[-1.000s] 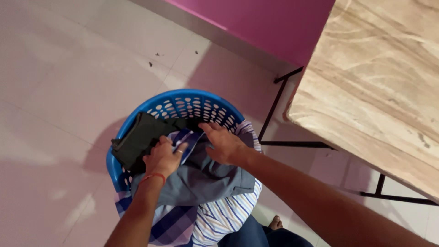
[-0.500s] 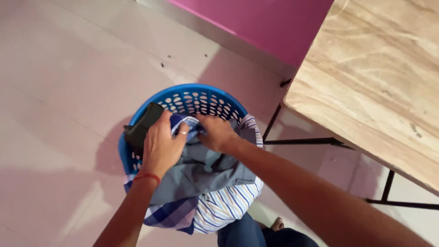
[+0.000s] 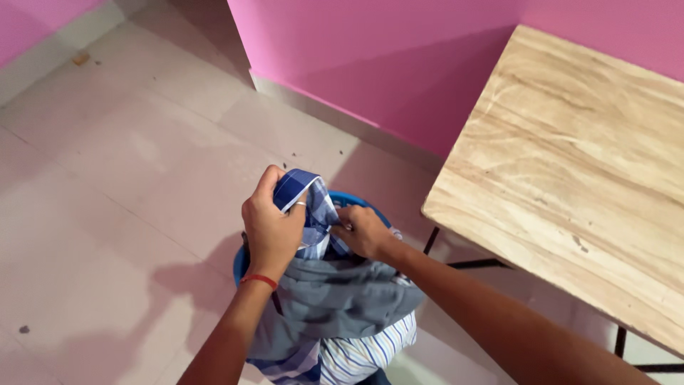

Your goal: The person takes a plaid shirt from a laundry basket, lays it on a table, and fastens the buttons by hand one at a time.

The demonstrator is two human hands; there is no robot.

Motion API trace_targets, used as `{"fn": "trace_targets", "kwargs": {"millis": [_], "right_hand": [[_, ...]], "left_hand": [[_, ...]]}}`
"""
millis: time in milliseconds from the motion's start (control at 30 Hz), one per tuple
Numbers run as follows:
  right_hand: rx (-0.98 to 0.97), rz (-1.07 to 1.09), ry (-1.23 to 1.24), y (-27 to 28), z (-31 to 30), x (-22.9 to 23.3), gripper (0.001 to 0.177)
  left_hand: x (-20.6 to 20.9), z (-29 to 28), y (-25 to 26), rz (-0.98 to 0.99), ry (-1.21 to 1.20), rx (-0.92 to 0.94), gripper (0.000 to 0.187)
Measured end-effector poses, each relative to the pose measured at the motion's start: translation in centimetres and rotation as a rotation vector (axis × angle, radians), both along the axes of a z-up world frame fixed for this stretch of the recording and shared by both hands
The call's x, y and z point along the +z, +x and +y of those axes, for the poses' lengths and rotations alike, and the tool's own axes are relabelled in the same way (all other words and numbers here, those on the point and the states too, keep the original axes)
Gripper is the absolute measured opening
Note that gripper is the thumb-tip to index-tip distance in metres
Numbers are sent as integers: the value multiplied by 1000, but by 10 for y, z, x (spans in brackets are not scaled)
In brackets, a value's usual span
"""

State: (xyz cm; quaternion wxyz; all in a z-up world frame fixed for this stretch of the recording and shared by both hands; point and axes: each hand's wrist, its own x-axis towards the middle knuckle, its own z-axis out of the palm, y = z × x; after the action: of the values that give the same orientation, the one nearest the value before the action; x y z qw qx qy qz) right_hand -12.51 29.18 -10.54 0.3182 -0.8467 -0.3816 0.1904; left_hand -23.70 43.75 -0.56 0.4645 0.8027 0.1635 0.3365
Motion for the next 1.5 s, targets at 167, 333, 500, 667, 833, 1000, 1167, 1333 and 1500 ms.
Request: {"fn": "trace_targets", "kwargs": {"millis": [167,333,500,667,833,1000,1167,1333,1500], "right_hand": [[-262,44,189,-3,22,47,24],[-438,46,259,2,24,103,26],[-558,-46,419,14,11,153,26],[-578,-123,685,19,-2,189,26],[-532,-99,805,20,-10,225,29],[-514,-236,911,18,-16,260,25],[-539,-265,1177,22,-14,291,27],[-461,-327,1220,34,-17,329,29],[-508,-268,1147,37,-27,328,27]], "left_hand": [[28,23,18,-138,70,96,19],[63,29,49,-192,61,63,25],[92,22,84,-245,-17,48,27],[103,28,102,-24,-150,59,29],[103,32,106,-105,-93,26,33],[119,34,117,-117,-96,23,36],[129,25,128,-213,71,15,76],[112,-18,96,-469,314,-45,91],[64,-70,52,-158,1,-364,101]]}}
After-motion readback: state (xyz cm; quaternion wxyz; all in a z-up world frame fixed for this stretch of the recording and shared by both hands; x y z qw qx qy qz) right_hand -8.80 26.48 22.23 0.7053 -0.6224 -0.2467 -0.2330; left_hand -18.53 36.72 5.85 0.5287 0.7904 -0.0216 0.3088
